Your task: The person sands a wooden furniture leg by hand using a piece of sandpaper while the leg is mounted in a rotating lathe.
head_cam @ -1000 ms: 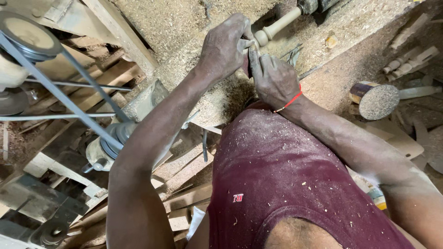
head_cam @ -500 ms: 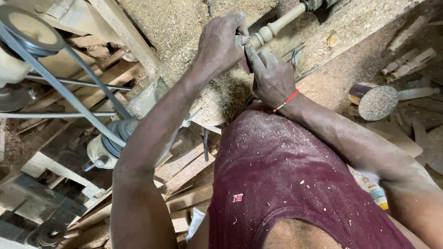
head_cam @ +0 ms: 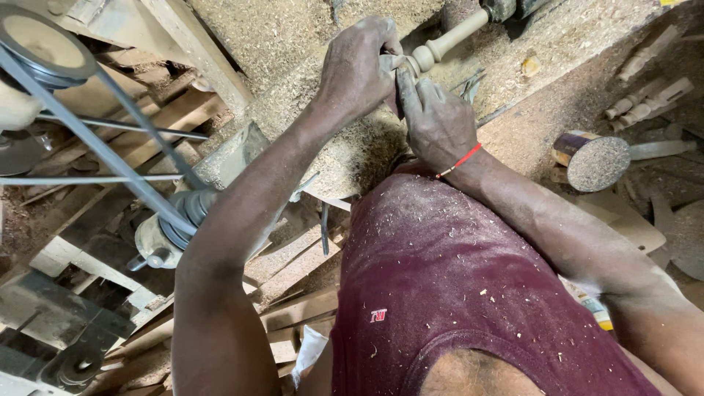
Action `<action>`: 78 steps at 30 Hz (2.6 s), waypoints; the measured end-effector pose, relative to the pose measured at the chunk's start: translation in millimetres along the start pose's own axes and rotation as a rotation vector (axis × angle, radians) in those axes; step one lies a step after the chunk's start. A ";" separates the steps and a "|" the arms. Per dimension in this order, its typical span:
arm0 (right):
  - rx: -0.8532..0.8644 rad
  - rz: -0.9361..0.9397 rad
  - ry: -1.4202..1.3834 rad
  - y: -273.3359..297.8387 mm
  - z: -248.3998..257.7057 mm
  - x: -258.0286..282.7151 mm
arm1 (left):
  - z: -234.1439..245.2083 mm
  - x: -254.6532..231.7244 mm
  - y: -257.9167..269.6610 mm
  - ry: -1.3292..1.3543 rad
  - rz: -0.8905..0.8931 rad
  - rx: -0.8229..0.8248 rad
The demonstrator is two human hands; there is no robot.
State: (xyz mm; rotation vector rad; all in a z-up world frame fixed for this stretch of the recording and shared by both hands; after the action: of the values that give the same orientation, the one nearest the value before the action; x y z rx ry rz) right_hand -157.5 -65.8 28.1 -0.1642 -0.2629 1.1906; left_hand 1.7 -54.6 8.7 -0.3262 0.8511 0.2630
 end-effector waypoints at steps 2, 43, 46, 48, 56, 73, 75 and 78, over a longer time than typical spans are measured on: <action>-0.014 0.039 0.035 1.4 4.5 1.0 | 0.8 -3.3 0.5 0.013 -0.003 0.001; 0.043 0.052 -0.074 -1.7 6.7 13.4 | 27.4 -2.5 1.8 0.063 0.314 0.220; 0.065 0.050 -0.061 -0.3 3.0 15.3 | 18.6 8.7 1.6 0.027 0.278 0.226; 0.085 0.048 -0.034 0.6 -1.7 16.0 | 16.0 14.3 0.9 -0.027 0.140 0.166; 0.124 0.055 -0.030 0.9 -9.1 19.4 | 12.3 31.4 4.6 -0.071 0.136 0.144; 0.001 -0.010 -0.034 -4.2 8.5 0.1 | 1.8 9.1 -6.7 0.025 0.165 0.099; -0.026 -0.005 -0.011 -1.9 8.3 -1.3 | 3.4 5.3 -6.8 0.024 0.141 0.068; -0.074 -0.012 0.042 -1.7 1.7 -7.3 | 7.7 2.5 -4.8 0.142 0.315 0.151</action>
State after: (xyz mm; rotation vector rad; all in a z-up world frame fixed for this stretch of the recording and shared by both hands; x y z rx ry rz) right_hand -159.0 -73.3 29.3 -0.2521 -0.2709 1.1647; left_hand 10.3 -55.8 12.4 -0.0685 1.0571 0.4691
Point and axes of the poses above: each hand's wrist, its own y-axis away from the middle knuckle, its own z-axis out of the back of the hand, x = y × z, the point moved 5 cm from there along -y, towards the middle knuckle, and after that the axes turned 8 degrees about -x, right-handed, at the moved point
